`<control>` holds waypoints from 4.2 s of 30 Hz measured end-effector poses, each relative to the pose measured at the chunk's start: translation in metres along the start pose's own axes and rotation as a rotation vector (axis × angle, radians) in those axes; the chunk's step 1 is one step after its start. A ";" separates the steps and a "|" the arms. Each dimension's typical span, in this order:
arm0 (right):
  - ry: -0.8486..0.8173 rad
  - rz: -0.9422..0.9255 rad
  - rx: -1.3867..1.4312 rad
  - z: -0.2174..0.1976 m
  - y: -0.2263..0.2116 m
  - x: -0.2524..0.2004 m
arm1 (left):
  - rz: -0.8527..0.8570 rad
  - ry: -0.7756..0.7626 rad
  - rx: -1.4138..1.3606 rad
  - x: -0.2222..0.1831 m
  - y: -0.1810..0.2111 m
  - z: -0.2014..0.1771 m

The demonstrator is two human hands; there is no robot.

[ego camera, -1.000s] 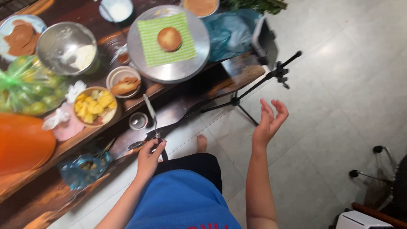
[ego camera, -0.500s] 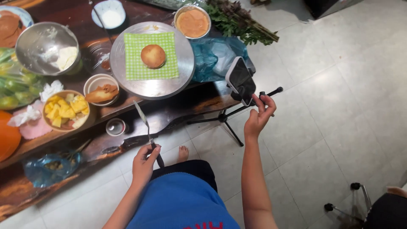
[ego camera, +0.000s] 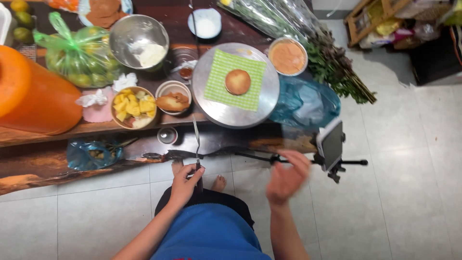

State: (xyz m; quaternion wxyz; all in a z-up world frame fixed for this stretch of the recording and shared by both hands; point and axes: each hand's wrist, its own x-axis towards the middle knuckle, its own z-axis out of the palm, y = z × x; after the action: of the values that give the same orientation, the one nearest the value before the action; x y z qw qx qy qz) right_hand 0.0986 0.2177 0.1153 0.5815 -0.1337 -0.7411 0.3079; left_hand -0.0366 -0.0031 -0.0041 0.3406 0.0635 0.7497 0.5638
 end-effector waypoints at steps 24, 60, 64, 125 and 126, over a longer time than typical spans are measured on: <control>-0.928 0.673 -0.972 0.510 0.395 0.041 | 0.314 0.123 0.158 0.185 0.077 -0.221; -0.296 0.530 -0.125 0.400 0.263 0.057 | 0.352 -0.031 0.161 0.205 0.114 -0.195; -0.273 0.568 -0.105 0.387 0.252 0.057 | 0.409 -0.071 0.170 0.202 0.121 -0.188; -0.295 0.634 -0.003 0.360 0.218 0.059 | 0.460 0.036 0.197 0.169 0.113 -0.148; -0.279 0.508 -0.017 0.379 0.239 0.059 | 0.464 0.043 0.173 0.173 0.114 -0.154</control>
State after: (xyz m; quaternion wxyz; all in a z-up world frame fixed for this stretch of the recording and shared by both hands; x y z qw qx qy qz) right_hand -0.3146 0.3211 -0.0360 0.3772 -0.2761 -0.7591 0.4530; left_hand -0.2902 -0.0032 0.0417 0.1795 0.2509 0.7675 0.5619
